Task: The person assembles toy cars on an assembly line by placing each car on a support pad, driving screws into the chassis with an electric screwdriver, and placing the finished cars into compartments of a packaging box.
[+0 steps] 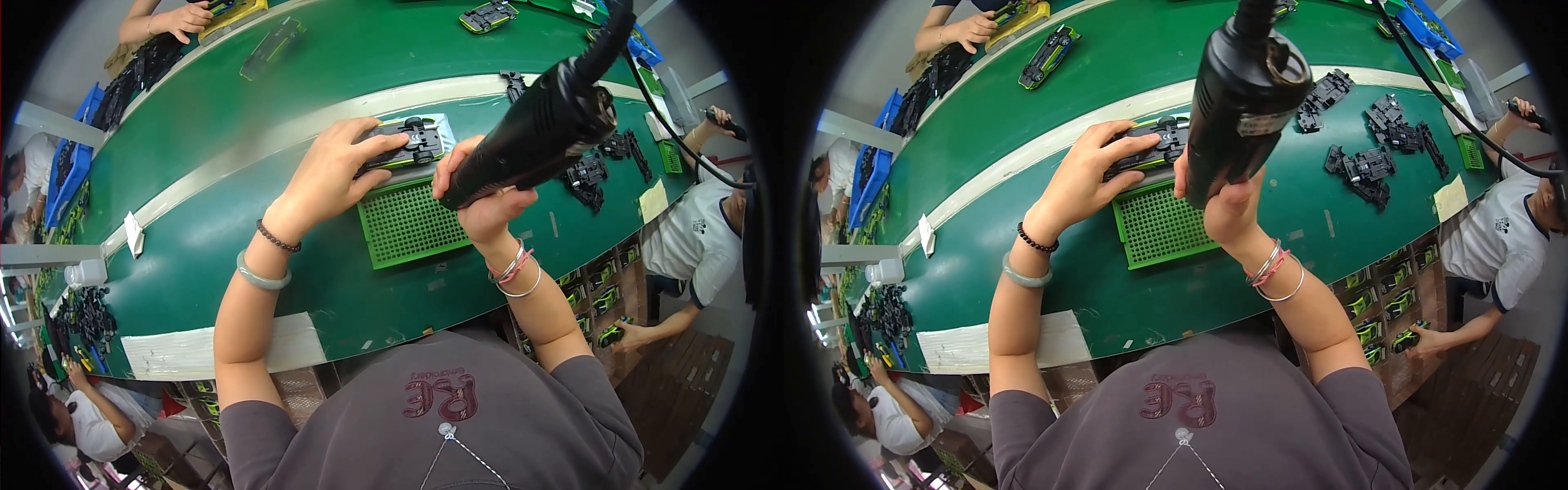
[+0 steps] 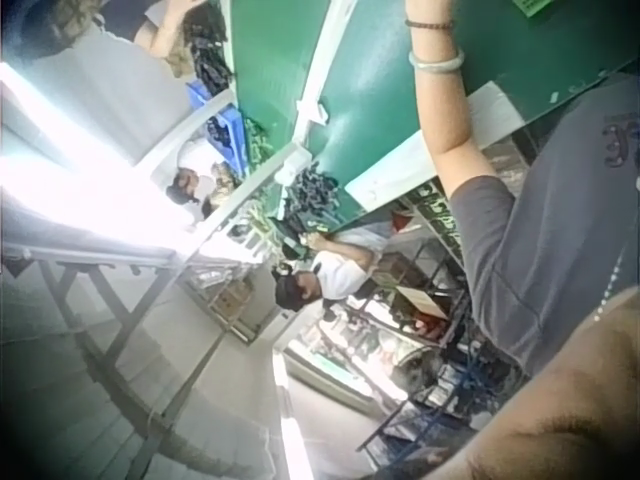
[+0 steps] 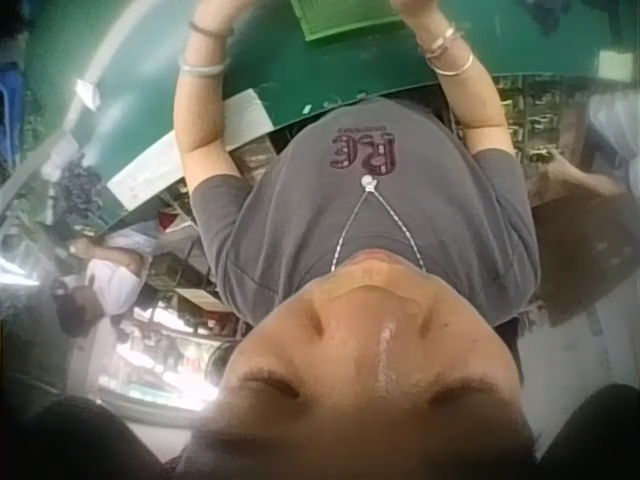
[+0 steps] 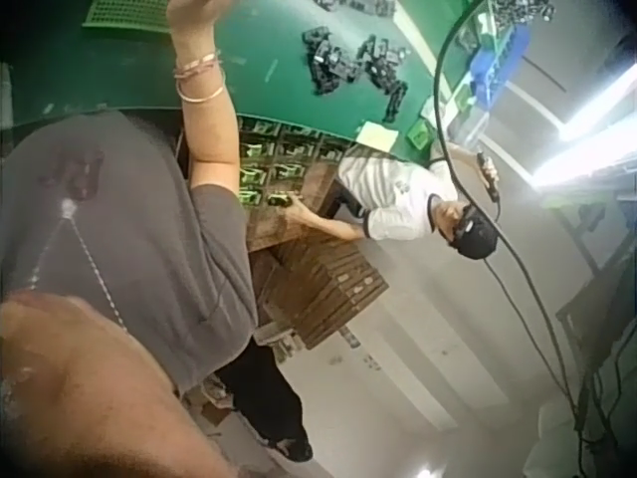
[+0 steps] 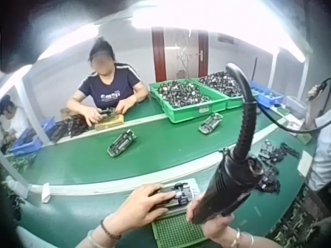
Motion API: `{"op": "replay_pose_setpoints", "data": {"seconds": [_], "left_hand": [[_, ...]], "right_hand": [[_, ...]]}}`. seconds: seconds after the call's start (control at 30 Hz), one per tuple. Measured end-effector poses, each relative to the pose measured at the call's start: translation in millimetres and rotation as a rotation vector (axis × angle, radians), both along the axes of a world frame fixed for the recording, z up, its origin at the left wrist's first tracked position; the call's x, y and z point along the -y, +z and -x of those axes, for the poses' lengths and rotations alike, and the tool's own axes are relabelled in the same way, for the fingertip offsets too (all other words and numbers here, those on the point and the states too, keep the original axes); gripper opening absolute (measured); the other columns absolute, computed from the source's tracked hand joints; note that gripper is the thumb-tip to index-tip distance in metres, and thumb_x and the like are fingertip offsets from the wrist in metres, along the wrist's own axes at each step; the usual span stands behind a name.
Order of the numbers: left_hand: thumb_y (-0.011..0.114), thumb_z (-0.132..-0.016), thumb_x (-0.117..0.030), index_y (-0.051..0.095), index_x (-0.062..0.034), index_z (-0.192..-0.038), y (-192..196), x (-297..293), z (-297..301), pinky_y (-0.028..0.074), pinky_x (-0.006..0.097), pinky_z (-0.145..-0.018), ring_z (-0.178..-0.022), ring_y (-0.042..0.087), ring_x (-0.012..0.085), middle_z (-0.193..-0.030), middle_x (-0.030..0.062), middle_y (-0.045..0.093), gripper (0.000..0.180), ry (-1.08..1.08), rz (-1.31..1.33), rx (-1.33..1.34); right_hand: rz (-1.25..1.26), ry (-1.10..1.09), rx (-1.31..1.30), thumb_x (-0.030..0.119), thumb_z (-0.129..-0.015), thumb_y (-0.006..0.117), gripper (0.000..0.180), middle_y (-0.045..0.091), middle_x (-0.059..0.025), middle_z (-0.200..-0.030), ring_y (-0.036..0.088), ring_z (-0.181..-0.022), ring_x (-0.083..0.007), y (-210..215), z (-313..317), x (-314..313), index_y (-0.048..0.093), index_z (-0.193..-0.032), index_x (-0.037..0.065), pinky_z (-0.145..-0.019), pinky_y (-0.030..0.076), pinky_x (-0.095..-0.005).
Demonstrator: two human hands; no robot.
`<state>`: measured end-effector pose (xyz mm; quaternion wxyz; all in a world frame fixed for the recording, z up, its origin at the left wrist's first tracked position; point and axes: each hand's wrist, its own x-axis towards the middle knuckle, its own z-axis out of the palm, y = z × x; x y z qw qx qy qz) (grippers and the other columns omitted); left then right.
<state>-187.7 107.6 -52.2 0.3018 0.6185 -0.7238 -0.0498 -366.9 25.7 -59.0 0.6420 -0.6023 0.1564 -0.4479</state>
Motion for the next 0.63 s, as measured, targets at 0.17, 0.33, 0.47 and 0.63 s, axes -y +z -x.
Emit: {"op": "replay_pose_setpoints", "data": {"seconds": [0.17, 0.33, 0.47, 0.63], "left_hand": [[0.068, -0.072, -0.013, 0.056, -0.0188, -0.116, -1.5, 0.5, -0.1, 0.041, 0.041, -0.089, -0.105, 0.049, 0.0325, -0.114, 0.015, 0.052, 0.045, -0.002, 0.014, 0.0], [0.065, -0.075, -0.012, 0.056, -0.0186, -0.12, -0.5, -2.4, 1.3, 0.037, 0.04, -0.095, -0.111, 0.046, 0.0308, -0.119, 0.013, 0.049, 0.046, 0.006, -0.045, -0.004], [0.065, -0.075, -0.012, 0.055, -0.0188, -0.12, -1.6, -1.5, 1.1, 0.036, 0.04, -0.095, -0.111, 0.045, 0.0307, -0.119, 0.0128, 0.049, 0.047, 0.005, -0.051, -0.017], [0.066, -0.075, -0.013, 0.054, -0.0198, -0.121, -0.9, -2.1, 0.3, 0.036, 0.04, -0.096, -0.112, 0.045, 0.0305, -0.12, 0.0129, 0.048, 0.048, -0.006, -0.047, -0.005]], "right_hand": [[-0.025, -0.013, 0.027, 0.093, -0.055, 0.027, 0.097, 0.049, -0.0076, -0.059, 0.052, -0.052, -0.0171, 5.3, -0.8, 2.4, 0.045, -0.084, 0.002, -0.047, 0.044, -0.0268], [-0.009, 0.063, 0.236, 0.095, -0.053, 0.015, 0.103, 0.05, -0.0099, -0.059, 0.051, -0.051, -0.0192, 36.9, 2.5, 25.1, 0.045, -0.082, 0.001, -0.049, 0.044, -0.0303], [0.093, -0.051, 0.236, 0.093, -0.056, 0.014, 0.102, 0.051, -0.0121, -0.059, 0.051, -0.051, -0.0209, 49.5, -17.5, 44.3, 0.046, -0.082, 0.0, -0.049, 0.044, -0.0312], [0.131, -0.065, 0.152, 0.09, -0.062, 0.015, 0.098, 0.053, -0.0141, -0.059, 0.053, -0.052, -0.0225, 42.3, -34.1, 53.4, 0.048, -0.083, 0.0, -0.049, 0.045, -0.0314]]}}
